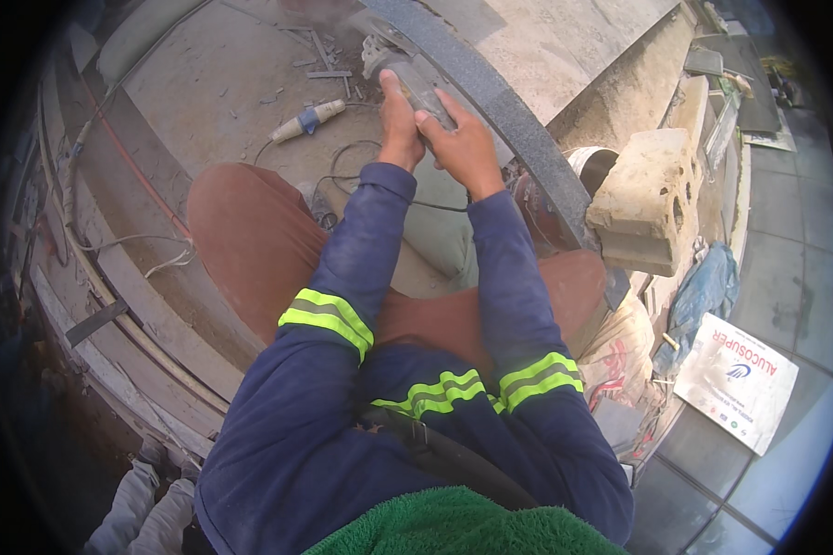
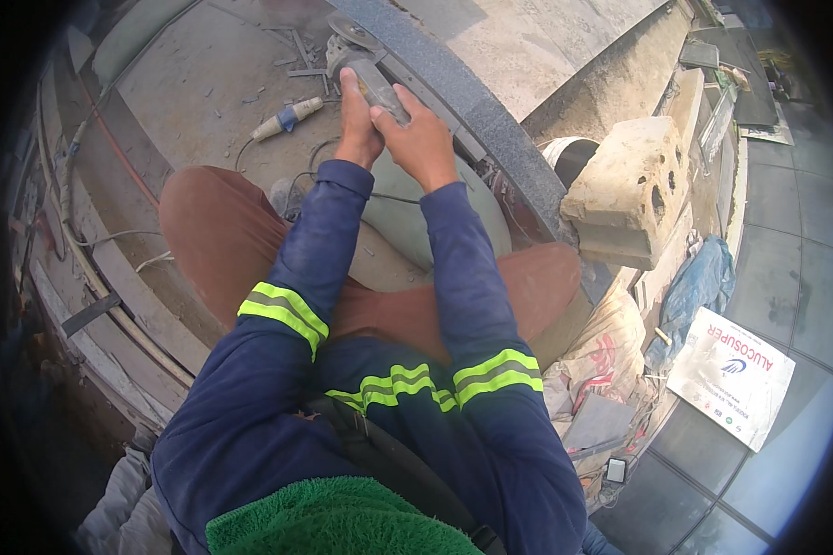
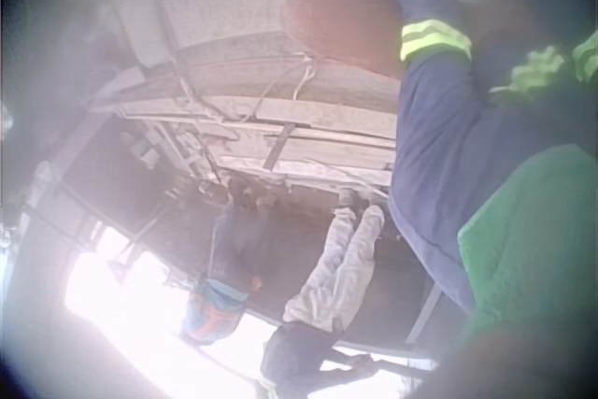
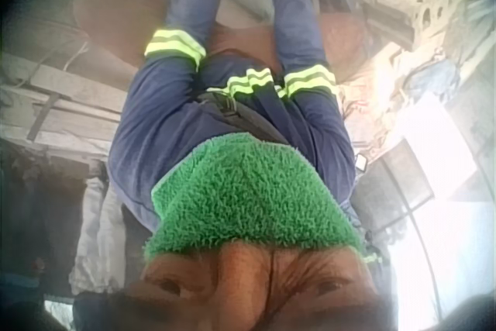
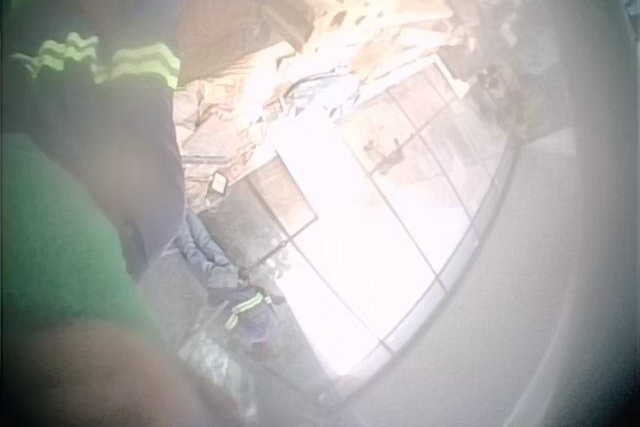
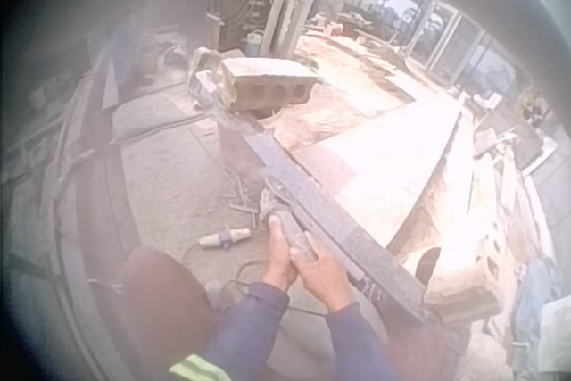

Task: The person sits cross-legged on the floor and uses an angle grinder to smooth the edge of a large stone slab. They hold the tool with both hands and move it along the slab's edge, generating dust.

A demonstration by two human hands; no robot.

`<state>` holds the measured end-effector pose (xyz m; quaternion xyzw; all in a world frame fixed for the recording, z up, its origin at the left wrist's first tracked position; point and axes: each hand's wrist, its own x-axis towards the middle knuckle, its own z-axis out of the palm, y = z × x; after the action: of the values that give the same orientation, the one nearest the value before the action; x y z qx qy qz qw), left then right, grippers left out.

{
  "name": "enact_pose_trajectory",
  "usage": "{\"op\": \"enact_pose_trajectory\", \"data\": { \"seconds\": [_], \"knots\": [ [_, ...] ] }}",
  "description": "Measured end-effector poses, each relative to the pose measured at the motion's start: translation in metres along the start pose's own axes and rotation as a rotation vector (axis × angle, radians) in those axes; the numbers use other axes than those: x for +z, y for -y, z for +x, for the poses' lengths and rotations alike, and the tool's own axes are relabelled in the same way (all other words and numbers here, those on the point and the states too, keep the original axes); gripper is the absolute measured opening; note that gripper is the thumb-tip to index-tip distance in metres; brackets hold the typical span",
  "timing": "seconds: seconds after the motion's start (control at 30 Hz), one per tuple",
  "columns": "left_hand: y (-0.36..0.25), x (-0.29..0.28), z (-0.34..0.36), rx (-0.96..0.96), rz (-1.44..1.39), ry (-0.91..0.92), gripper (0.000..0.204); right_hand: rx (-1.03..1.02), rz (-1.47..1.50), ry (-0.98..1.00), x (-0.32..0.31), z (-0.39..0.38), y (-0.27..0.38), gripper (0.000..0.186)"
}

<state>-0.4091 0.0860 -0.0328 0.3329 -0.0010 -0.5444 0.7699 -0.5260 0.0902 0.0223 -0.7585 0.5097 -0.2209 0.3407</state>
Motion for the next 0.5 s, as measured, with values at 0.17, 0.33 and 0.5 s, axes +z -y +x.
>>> {"op": "enact_pose_trajectory", "data": {
  "seconds": [0.17, 0.33, 0.5],
  "knots": [
    [0.003, -0.001, -0.001, -0.004, 0.01, 0.015, 0.072, -0.002, 0.011, 0.0, -0.002, -0.004, -0.001, 0.078],
    [0.004, -0.002, -0.005, 0.014, 0.017, 0.033, 0.072, 0.01, 0.015, 0.001, -0.004, -0.007, 0.0, 0.078],
    [0.004, 0.002, -0.01, 0.002, 0.004, 0.03, 0.072, 0.02, 0.005, 0.006, -0.007, -0.011, 0.001, 0.078]
  ]
}}
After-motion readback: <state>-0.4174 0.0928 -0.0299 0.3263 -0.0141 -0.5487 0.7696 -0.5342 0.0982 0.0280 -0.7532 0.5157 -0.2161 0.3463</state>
